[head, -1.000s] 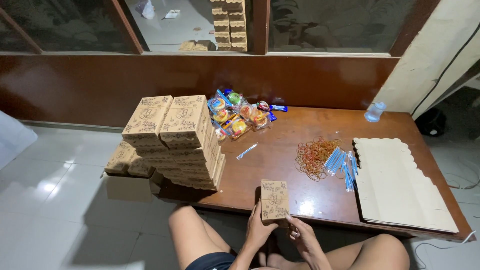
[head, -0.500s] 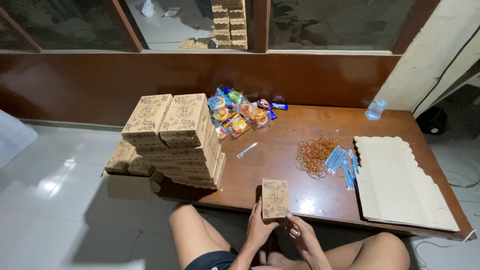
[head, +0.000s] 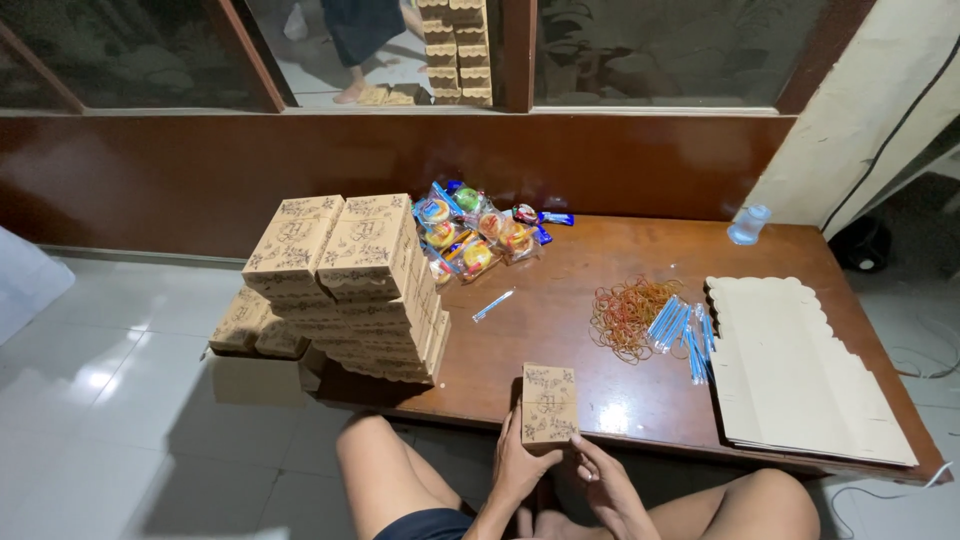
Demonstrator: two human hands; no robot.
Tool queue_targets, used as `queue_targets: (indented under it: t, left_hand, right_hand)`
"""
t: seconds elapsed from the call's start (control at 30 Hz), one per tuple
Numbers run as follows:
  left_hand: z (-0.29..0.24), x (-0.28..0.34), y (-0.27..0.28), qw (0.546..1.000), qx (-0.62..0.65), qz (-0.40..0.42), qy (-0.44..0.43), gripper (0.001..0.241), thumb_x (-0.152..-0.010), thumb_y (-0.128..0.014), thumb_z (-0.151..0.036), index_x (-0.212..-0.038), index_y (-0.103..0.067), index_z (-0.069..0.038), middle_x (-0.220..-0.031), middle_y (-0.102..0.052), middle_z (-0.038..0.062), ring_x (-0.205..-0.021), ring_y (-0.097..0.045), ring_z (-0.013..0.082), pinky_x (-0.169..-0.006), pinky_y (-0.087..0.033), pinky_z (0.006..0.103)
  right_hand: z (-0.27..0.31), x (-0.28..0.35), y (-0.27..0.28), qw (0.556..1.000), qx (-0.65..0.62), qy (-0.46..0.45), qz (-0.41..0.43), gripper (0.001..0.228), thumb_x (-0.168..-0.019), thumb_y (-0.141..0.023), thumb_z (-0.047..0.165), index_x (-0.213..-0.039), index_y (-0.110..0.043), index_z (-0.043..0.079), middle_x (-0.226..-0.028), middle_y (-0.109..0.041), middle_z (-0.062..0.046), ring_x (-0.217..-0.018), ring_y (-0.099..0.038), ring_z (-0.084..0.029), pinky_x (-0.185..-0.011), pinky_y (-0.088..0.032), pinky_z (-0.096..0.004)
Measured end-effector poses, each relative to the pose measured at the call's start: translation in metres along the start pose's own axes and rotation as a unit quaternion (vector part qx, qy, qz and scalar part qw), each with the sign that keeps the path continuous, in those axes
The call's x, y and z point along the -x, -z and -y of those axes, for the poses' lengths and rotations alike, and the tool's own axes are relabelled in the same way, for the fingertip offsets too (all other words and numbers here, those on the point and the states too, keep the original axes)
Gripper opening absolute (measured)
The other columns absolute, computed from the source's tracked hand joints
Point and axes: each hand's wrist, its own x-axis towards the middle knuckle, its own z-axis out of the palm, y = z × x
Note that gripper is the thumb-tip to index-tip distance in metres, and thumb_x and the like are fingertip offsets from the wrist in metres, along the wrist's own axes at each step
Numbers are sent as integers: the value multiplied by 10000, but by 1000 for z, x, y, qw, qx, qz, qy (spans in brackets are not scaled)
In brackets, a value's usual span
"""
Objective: Folding a cardboard box and packing various snack items into it.
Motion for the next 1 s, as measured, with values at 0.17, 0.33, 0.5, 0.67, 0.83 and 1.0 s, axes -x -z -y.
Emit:
queue_targets:
  t: [0.17, 0.33, 0.5, 0.67, 0.83, 1.0]
  left_hand:
    - [1, 1, -1, 999, 0, -25, -26, 1207, -563, -936, -509, -1573, -367, -175, -1577, -459, 73, -1405, -508, 262, -1092, -460, 403]
    - [-9, 3, 2, 999, -32, -21, 4, 1197, -568, -953, -499, -1571, -371, -203, -1580, -454, 42, -1395, -509, 262, -1066, -483, 427]
    - [-9, 4, 3, 999, -42, -33, -12, 1112, -544, -933, -406, -1521, -434, -221, -1506, -518, -5, -1291, -598, 250, -953, -554, 414]
    - [-19, 8, 7, 998, -45, -39, -13, 1062, -559, -923, -348, -1500, -452, -203, -1473, -540, 6, -1263, -613, 250, -934, -565, 411]
    - [-13, 5, 5, 999, -38, -35, -14, 1094, -536, -914, -309, -1516, -437, -207, -1492, -516, 4, -1286, -594, 249, -947, -560, 410]
    - [-12, -1, 9, 1000, 5, -2, -27, 1130, -574, -977, -333, -1538, -413, -157, -1572, -488, 40, -1413, -507, 233, -1118, -448, 358]
  right_hand:
    - [-8, -6, 8, 998, -27, -49, -17, 196, -862, -807, 214, -918, -659, 98, -672, -482, -9, -587, -427, -127, -614, -400, -267]
    - [-2, 3, -2, 995, -36, -69, -59, 279, -812, -841, 220, -1004, -678, 102, -806, -600, -55, -691, -546, -176, -625, -424, -300]
    - [2, 11, -12, 990, -71, -94, -82, 403, -836, -793, 167, -1207, -668, 67, -1050, -628, -111, -910, -587, -183, -826, -516, -307]
    - [4, 18, -13, 996, -25, -56, -59, 313, -847, -794, 177, -1115, -716, 36, -990, -706, -127, -886, -629, -209, -827, -510, -315]
    - [8, 25, -15, 995, 50, -21, -78, 340, -819, -822, 228, -1072, -768, 7, -927, -765, -155, -811, -679, -251, -691, -440, -292]
    - [3, 10, -1, 995, 66, 24, -66, 198, -854, -827, 194, -912, -707, 49, -799, -710, -93, -607, -529, -105, -592, -358, -211]
